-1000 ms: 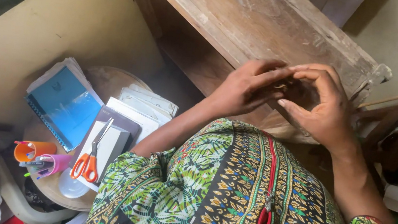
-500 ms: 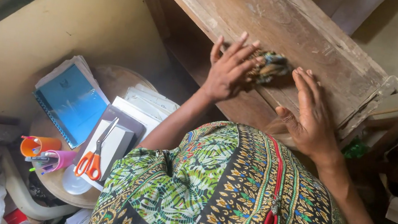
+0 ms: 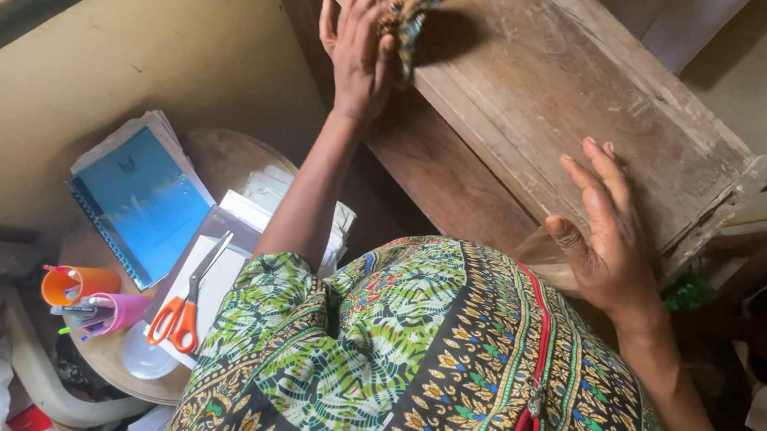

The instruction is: Cleaning a wooden shelf with a cloth and organizing papers and a small white box.

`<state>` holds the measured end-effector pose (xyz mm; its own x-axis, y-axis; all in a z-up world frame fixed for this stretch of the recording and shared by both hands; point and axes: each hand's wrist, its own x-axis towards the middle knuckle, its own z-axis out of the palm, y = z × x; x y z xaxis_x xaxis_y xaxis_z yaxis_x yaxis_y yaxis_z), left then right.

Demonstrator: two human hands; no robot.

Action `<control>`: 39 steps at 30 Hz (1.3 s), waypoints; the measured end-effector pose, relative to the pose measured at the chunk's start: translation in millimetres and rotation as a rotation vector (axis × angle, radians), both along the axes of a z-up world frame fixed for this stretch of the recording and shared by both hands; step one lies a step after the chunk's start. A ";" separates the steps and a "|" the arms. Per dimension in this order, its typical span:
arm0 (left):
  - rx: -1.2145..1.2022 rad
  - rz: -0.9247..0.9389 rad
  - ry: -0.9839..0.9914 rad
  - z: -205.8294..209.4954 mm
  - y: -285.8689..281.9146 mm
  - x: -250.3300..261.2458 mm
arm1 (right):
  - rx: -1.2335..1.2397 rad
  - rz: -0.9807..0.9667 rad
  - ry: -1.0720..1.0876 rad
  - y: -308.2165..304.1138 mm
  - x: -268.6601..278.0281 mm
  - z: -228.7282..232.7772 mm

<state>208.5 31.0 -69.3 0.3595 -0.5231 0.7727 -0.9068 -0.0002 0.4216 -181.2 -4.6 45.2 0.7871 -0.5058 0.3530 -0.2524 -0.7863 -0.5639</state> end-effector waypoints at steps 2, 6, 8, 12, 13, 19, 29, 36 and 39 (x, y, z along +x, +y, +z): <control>0.003 0.027 0.016 4.0 -1.0 13.4 | -0.003 0.000 -0.009 0.9 0.2 -0.2; 0.017 0.129 0.052 4.4 -5.7 40.0 | 0.009 -0.012 -0.017 2.6 0.9 2.4; 0.024 0.173 0.069 -0.6 -11.4 55.7 | 0.011 -0.012 -0.023 1.9 0.9 2.0; 0.065 0.325 0.126 -11.6 -26.0 90.1 | 0.026 -0.011 -0.034 1.8 1.4 3.8; 0.065 0.324 0.126 -12.9 -29.6 98.5 | 0.026 -0.012 -0.035 1.5 1.6 3.8; 0.093 0.512 0.136 -27.5 -50.6 153.7 | 0.033 -0.022 -0.031 1.8 3.1 3.7; -0.104 0.462 0.321 -30.7 -68.9 222.1 | 0.037 -0.002 -0.039 -2.6 3.6 4.9; -0.204 0.397 0.405 -34.1 -77.5 234.9 | 0.028 -0.018 -0.013 -2.1 3.1 6.0; -0.147 0.375 0.403 -33.1 -69.7 228.8 | 0.031 -0.023 -0.016 -2.9 2.7 4.0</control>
